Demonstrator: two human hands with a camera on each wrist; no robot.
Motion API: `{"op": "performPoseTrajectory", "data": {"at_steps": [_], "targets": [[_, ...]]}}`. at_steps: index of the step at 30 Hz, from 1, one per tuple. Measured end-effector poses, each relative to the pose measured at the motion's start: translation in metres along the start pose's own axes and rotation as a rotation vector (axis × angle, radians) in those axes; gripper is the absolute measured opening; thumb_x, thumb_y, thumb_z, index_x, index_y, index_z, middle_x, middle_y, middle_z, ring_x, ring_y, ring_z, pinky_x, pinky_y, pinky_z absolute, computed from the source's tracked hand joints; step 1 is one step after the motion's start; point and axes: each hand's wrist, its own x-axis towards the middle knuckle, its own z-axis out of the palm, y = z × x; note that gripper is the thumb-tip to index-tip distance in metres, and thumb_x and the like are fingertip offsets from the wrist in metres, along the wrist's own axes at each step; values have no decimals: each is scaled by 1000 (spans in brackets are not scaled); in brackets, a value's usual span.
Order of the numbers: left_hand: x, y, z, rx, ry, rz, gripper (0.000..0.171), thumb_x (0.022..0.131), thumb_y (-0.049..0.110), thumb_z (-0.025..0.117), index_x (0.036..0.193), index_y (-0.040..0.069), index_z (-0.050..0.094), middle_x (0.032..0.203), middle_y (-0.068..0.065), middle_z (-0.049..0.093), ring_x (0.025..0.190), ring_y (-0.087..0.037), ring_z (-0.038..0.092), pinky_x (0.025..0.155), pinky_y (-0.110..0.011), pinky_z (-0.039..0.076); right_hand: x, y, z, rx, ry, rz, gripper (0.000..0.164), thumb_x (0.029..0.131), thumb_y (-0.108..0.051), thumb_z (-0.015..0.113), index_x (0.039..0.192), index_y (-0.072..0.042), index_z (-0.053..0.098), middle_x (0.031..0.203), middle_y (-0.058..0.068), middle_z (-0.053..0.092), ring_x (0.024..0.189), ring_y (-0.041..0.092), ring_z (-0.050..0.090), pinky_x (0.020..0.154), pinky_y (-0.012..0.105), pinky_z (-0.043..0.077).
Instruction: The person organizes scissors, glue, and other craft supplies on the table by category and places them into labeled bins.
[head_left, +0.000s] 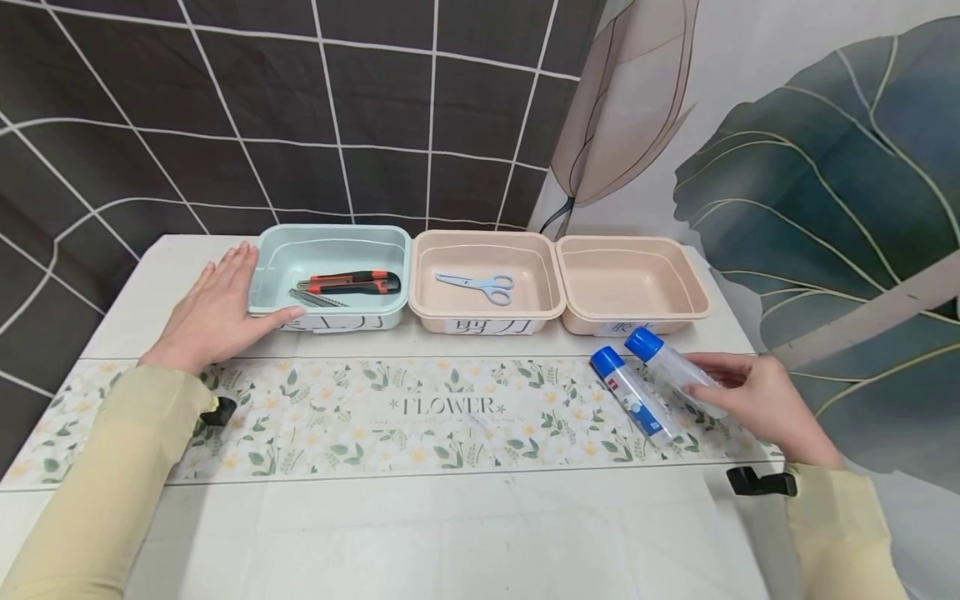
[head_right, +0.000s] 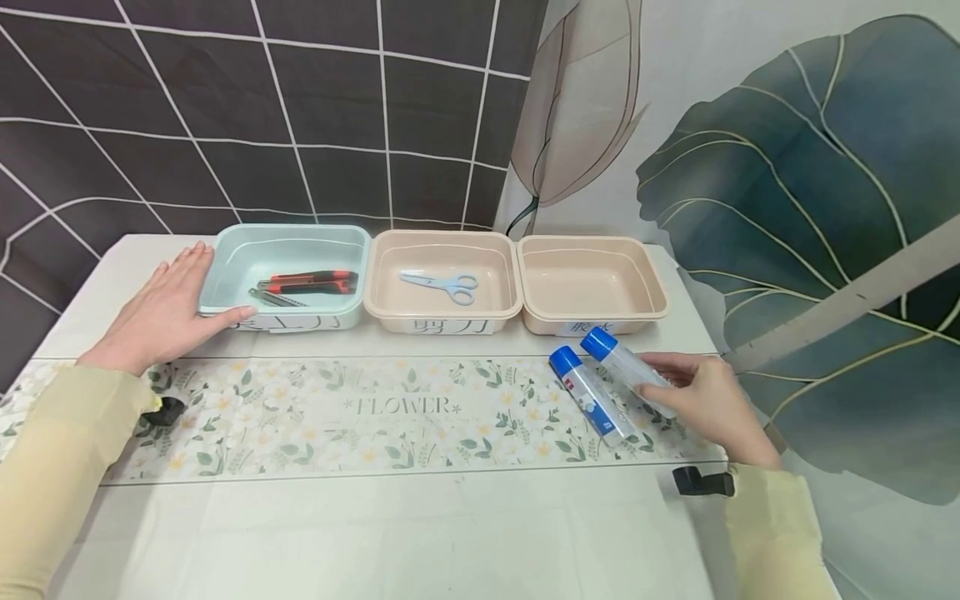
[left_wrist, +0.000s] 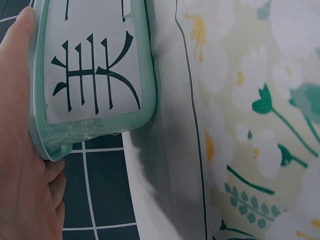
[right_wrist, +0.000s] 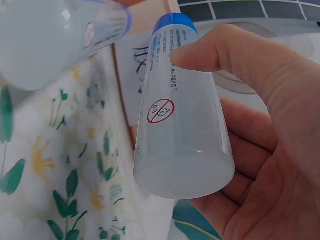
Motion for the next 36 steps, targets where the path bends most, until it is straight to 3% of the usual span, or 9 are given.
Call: {"op": "performPoseTrajectory", "data": {"at_steps": [10,18,24,32,36], "targets": [[0,0,1,0,-3,-7,115,93,71,53,159,-8,2,165,-29,3,153,-42,1,123,-49,-5,-3,-15,-9,35,-10,7,56,91,-35,80,133,-1,66,124,26,66,102,39,63,70,17,55],[0,0,1,2,-4,-3,115,93,71,53,159,-7,2,165,-29,3,153,-42,2,124,-50,-4,-1,-21,-15,39,39,-47,50,90,-31,81,129,-2,69,122,22,68,91,15,64,69,14,55],[0,0,1,-3,-5,-4,115,93,71,53,159,-7,2,166,-28,3,153,-42,2,124,-49,-4,3,-28,-20,48,52,-46,52,91,-32,80,132,-2,68,126,23,65,98,29,60,68,17,56],[0,-1,0,1,-3,1,114,93,70,53,159,-8,2,165,-29,3,153,-42,2,124,-50,-4,13,-42,-28,61,82,-50,53,90,-39,79,133,-10,69,128,17,66,100,21,60,71,15,55],[0,-1,0,0,-1,0,115,93,71,53,159,-7,2,165,-29,3,153,-42,2,124,-50,-4,20,-46,-26,82,99,-61,53,91,-38,78,135,-10,67,131,16,64,104,24,59,72,13,53]]}}
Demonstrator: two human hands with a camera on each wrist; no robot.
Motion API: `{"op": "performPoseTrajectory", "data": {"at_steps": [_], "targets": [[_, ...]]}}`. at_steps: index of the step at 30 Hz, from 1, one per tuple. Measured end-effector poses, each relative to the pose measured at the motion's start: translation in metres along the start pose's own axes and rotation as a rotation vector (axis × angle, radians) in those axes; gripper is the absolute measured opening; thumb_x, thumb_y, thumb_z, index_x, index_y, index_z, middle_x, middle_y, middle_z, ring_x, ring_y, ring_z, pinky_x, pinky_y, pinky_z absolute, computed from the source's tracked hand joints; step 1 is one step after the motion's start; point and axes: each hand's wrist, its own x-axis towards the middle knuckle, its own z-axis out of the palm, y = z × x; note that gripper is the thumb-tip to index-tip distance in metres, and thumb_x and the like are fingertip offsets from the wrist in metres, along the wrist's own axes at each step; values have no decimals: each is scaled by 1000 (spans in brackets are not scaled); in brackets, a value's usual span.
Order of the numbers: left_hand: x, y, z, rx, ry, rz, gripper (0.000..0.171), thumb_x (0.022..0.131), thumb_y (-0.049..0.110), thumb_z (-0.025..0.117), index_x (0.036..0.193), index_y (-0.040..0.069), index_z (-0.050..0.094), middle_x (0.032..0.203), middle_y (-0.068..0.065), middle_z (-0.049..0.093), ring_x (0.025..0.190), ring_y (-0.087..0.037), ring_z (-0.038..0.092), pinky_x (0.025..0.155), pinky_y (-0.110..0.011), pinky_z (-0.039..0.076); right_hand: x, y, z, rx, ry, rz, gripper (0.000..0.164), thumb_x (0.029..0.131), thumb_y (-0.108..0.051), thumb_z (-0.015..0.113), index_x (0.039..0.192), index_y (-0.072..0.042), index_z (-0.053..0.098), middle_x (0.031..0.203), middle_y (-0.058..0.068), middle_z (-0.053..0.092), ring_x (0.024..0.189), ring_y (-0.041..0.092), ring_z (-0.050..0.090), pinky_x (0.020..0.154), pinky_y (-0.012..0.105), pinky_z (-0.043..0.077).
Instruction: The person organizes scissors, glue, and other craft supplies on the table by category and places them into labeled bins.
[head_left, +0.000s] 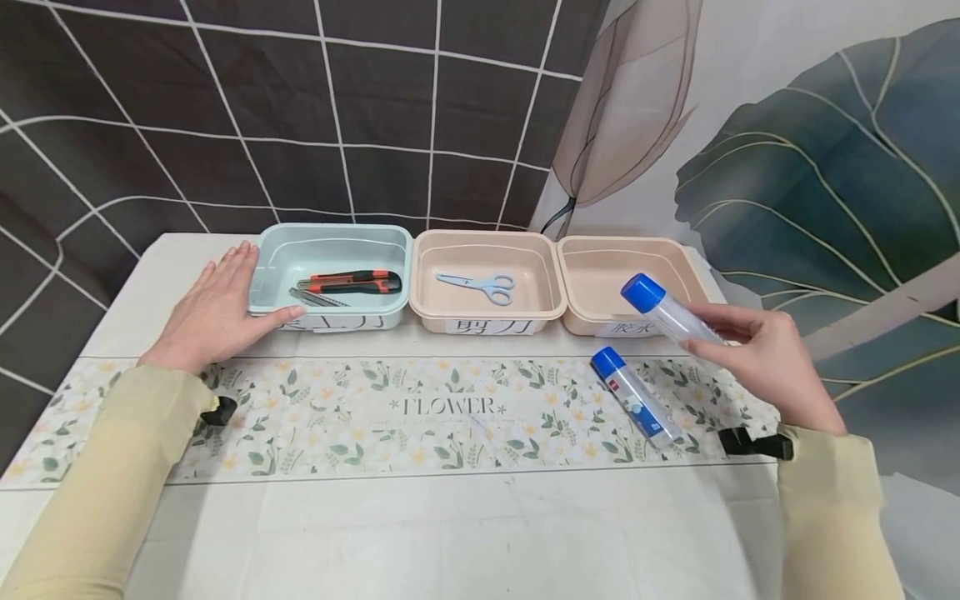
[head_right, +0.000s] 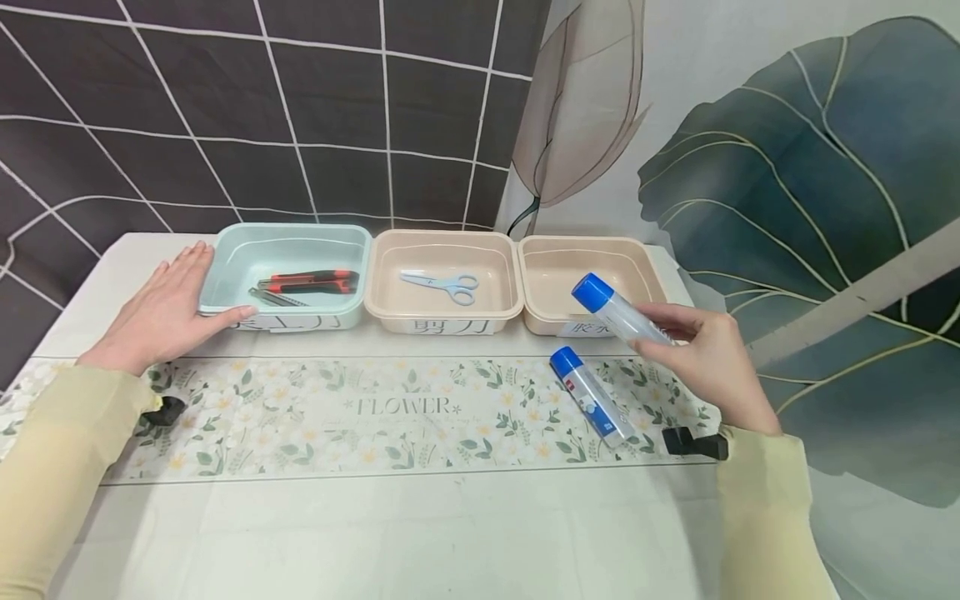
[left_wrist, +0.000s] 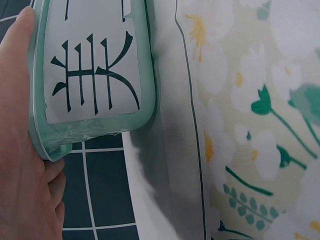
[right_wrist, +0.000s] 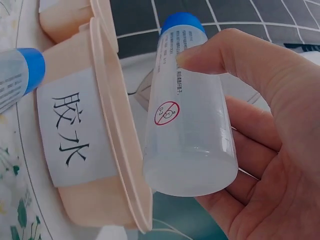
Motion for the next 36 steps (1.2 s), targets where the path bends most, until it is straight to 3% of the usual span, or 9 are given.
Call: {"op": "performPoseTrajectory", "data": {"at_steps": [8,15,29,36], "targets": [[0,1,0,-2,2,2,114,93,70,53,159,-8,2,165,-29,4,153,-42,3,124,-50,-4,19,-3,1,51,41,-43,53,92,-31,79,138,-8,66,135,17,61,108,19,56,76,7,50],[-1,0,1,-1,4,2,114,93,70,53,159,-8,2,165,-29,4,153,-42,2,124,-50,-4,35,-14,-7,70,71,-23,57,89,-39,80,138,-13,66,137,12,61,107,22,57,79,10,52],[1,-1,1,1,6,3,114,93,70,53,159,-8,2,165,-29,4,153,-42,3,124,-49,-4,74,-30,-25,10,25,-23,61,86,-49,79,140,-23,66,141,6,61,111,20,57,90,16,51],[0,-1,1,0,2,4,114,93,70,53,159,-8,2,165,-29,4,153,-42,3,124,-50,-4,89,-34,-27,-5,0,-37,61,87,-48,78,141,-22,65,139,7,62,111,20,59,89,16,52]]}}
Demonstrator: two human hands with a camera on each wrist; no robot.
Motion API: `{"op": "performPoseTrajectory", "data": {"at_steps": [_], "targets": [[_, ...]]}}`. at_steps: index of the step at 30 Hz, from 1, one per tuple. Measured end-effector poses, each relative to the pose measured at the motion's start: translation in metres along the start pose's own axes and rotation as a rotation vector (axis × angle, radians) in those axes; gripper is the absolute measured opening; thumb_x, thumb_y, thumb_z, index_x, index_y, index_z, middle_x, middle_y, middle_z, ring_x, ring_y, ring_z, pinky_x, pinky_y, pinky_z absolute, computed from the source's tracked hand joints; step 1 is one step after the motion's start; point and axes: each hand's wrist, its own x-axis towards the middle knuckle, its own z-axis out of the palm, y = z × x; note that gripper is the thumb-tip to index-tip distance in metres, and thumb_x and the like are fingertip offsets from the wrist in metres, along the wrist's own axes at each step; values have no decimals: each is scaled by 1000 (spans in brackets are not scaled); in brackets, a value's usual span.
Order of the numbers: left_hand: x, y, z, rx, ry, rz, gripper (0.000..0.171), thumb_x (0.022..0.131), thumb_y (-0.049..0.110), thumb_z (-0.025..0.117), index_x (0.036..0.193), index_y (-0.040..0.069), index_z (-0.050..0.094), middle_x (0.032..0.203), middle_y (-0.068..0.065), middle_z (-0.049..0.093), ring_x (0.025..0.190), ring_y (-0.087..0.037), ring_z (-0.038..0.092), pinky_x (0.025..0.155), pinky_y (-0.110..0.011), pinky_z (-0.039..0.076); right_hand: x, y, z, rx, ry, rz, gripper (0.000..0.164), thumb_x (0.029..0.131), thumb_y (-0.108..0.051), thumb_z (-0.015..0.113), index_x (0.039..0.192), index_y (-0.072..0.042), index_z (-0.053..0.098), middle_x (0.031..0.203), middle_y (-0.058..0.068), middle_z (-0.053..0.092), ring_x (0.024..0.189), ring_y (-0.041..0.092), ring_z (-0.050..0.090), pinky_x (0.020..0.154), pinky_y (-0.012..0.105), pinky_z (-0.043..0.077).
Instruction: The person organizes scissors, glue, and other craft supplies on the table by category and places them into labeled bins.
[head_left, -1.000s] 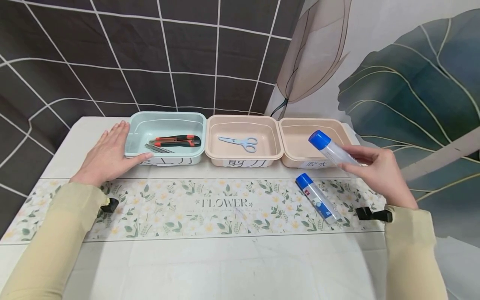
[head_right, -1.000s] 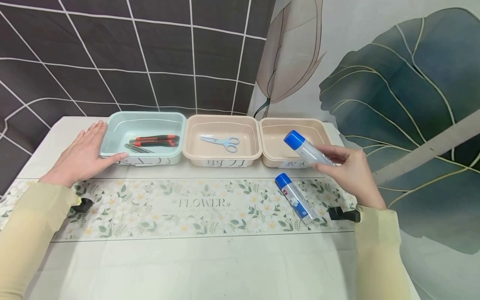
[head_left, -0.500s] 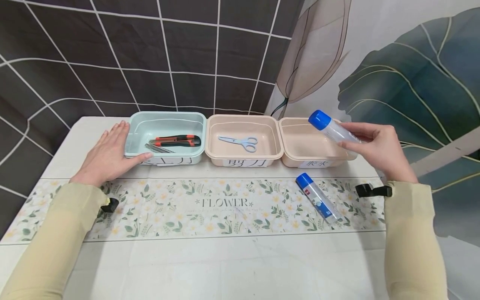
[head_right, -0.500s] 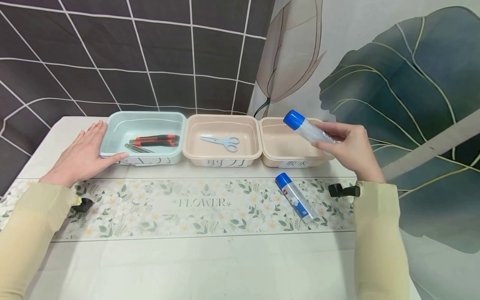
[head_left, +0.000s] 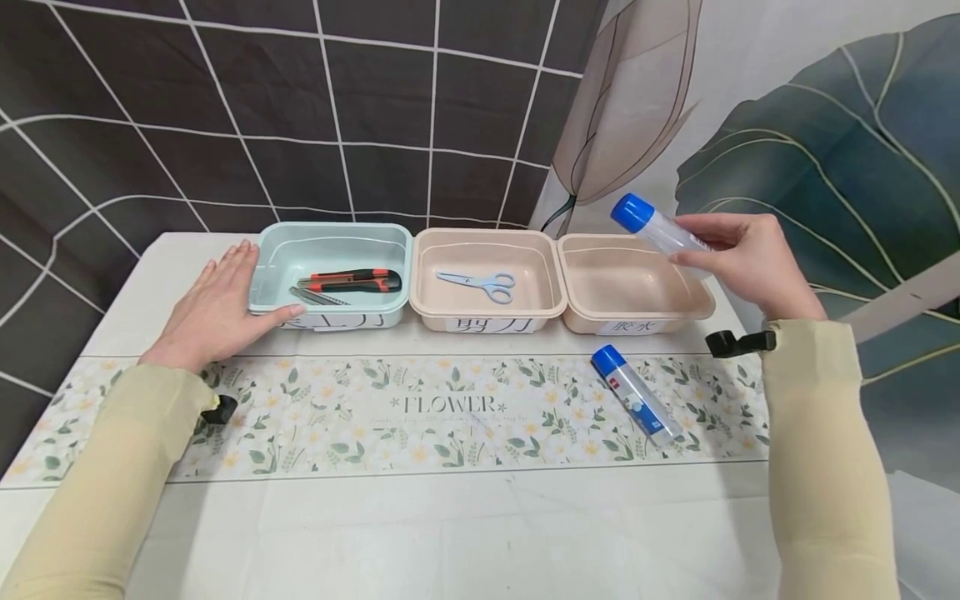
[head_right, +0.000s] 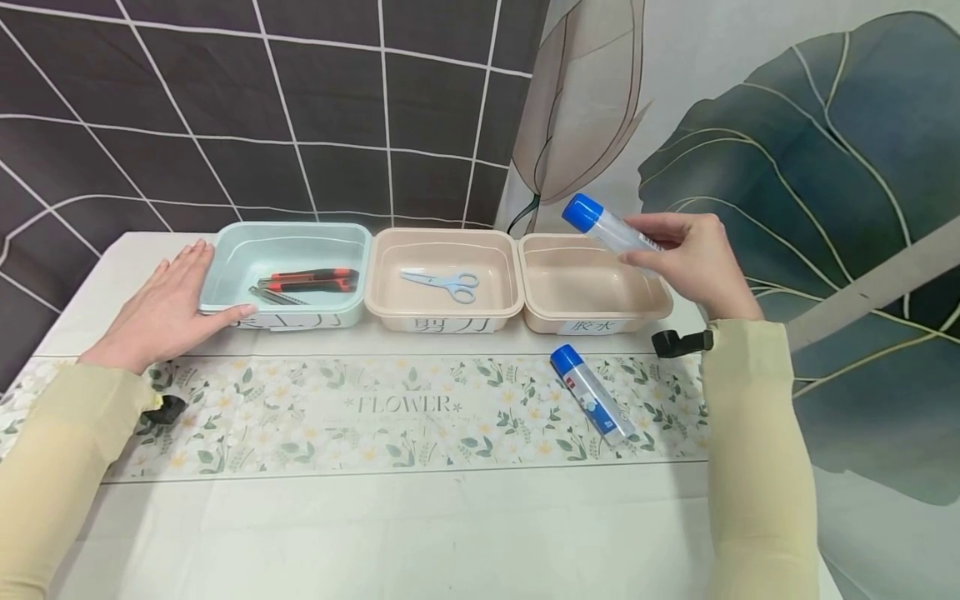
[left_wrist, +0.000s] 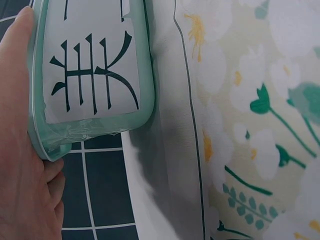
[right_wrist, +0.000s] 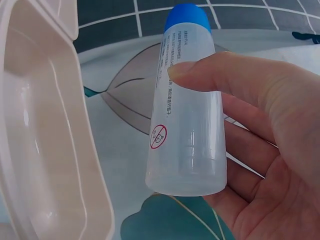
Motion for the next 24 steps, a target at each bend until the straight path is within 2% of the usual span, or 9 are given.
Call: {"op": "performPoseTrajectory", "data": {"at_steps": [11,15,21,24], "targets": [[0,0,-1,-1,3,1,114,93,70,53,159,-7,3,165,-29,4,153,-41,2,124,-49,-4,18,0,3,-5,-27,-17,60,88,-45,78,140,-17,65,135,10,61,105,24,58,86,15,53],[-1,0,-2,-3,3,-3,114,93,70,53,159,-7,2,165,-28,3,153,-41,1,124,-49,-5,25,4,9,-17,-50,3,63,88,-47,78,141,-16,64,134,12,62,106,24,60,89,20,54],[-1,0,-2,-8,13,0,114,93,70,54,159,-8,3,165,-29,4,153,-42,2,124,-48,-5,31,16,19,-9,-88,40,63,88,-46,79,141,-15,64,135,13,62,109,26,60,98,37,53],[-1,0,-1,-8,14,3,114,93,70,54,159,-8,4,165,-29,5,152,-43,4,124,-49,-4,33,25,24,-4,-107,47,63,87,-45,80,140,-14,65,135,13,62,110,26,60,98,34,53]]}}
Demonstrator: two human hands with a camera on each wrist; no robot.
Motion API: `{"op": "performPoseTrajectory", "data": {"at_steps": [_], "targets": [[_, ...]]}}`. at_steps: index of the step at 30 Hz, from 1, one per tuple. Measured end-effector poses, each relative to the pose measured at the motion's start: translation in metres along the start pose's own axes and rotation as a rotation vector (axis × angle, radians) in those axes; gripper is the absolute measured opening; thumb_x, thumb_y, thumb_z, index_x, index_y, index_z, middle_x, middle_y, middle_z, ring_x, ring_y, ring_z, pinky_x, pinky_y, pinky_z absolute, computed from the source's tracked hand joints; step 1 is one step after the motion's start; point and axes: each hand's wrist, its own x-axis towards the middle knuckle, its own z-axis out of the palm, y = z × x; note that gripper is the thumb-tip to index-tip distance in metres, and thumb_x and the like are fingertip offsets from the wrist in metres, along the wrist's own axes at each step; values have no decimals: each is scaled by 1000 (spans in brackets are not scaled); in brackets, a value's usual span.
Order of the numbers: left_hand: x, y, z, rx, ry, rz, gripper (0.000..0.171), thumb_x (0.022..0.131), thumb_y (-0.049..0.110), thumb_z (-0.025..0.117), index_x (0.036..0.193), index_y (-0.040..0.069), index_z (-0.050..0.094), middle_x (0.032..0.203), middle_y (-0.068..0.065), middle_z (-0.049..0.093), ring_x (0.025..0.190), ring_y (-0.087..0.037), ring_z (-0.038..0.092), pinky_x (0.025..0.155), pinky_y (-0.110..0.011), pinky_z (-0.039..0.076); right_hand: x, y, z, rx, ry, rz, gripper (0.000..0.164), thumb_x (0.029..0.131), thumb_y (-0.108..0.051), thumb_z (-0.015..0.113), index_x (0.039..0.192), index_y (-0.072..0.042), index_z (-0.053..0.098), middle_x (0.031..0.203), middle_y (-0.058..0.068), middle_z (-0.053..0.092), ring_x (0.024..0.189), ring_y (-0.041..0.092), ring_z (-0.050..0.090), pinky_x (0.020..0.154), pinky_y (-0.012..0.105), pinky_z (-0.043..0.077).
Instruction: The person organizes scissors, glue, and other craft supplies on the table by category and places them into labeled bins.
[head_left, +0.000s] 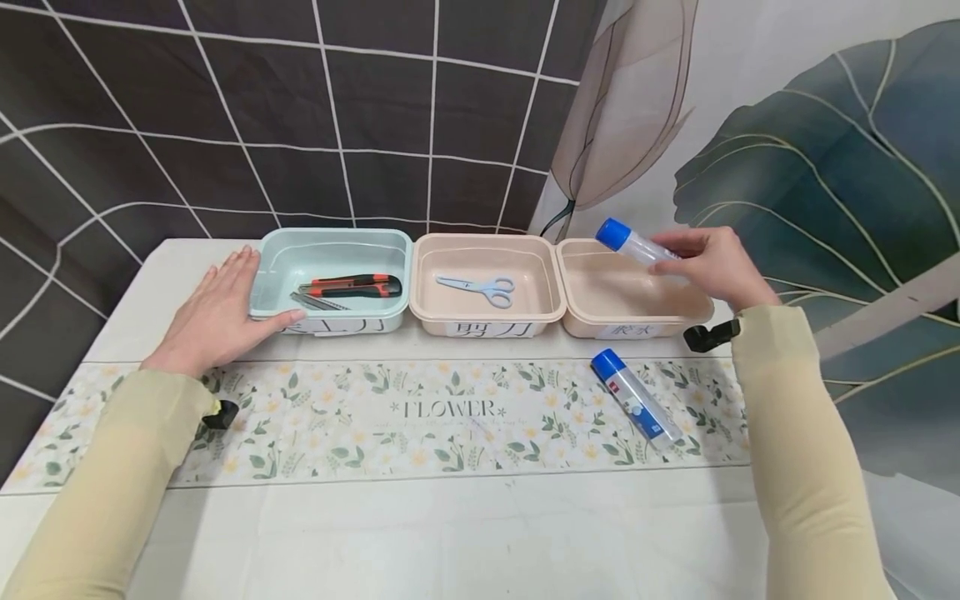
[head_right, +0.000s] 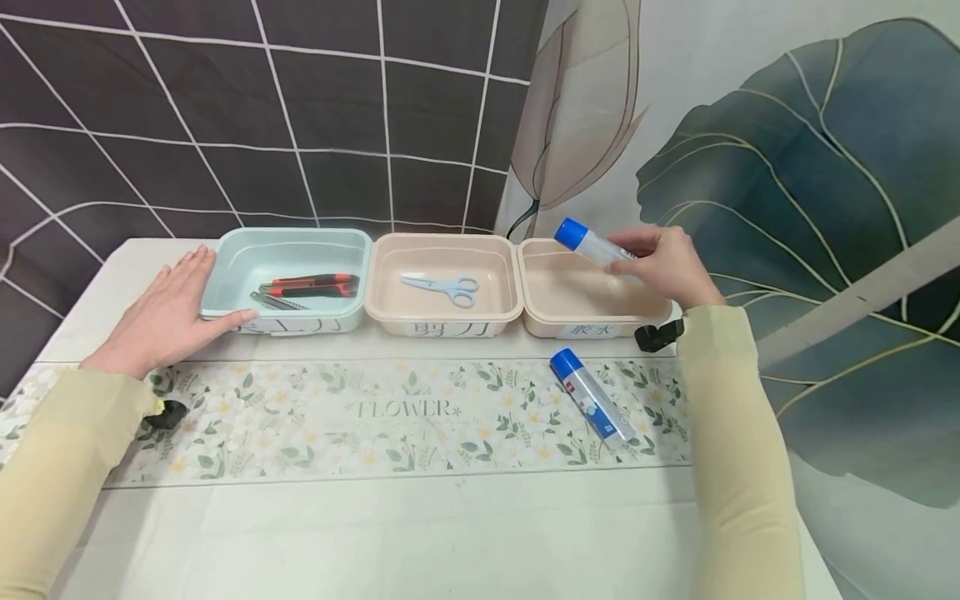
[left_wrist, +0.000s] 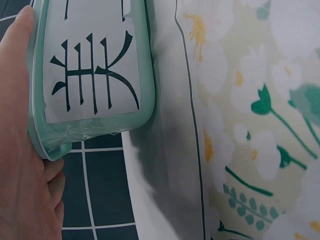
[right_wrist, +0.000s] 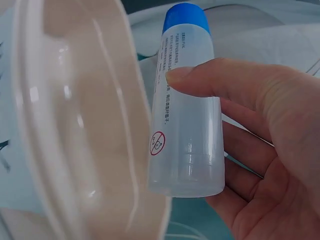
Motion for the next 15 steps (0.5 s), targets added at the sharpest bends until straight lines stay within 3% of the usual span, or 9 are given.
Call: {"op": "performPoseTrajectory", "data": {"at_steps": [5,9,12,15], "targets": [[0,1,1,2,-3,0,114,93,70,54,159,-8,4,165,-30,5,152,-44,4,124,-50,-3,3,15,11,2,-41,-6,59,87,-40,82,138,-13,66,134,12,63,109,26,59,86,18,52],[0,0,0,3,-1,-1,114,93,70,54,159,-8,4,165,-30,5,152,-43,4,124,-50,-4,9,22,21,-2,-88,-11,53,89,-32,82,135,-11,67,134,13,62,110,28,58,83,13,50],[0,0,0,5,-4,-1,114,93,70,54,159,-8,4,165,-30,5,152,-43,4,124,-49,-4,14,23,28,-10,-123,-9,48,91,-23,80,135,-8,67,133,15,61,109,31,57,83,16,52],[0,0,0,8,-6,-1,114,93,70,54,159,-9,3,165,-30,5,152,-43,3,124,-49,-4,15,23,33,-20,-143,2,46,92,-18,79,135,-7,67,132,17,61,107,33,56,91,28,55]]}}
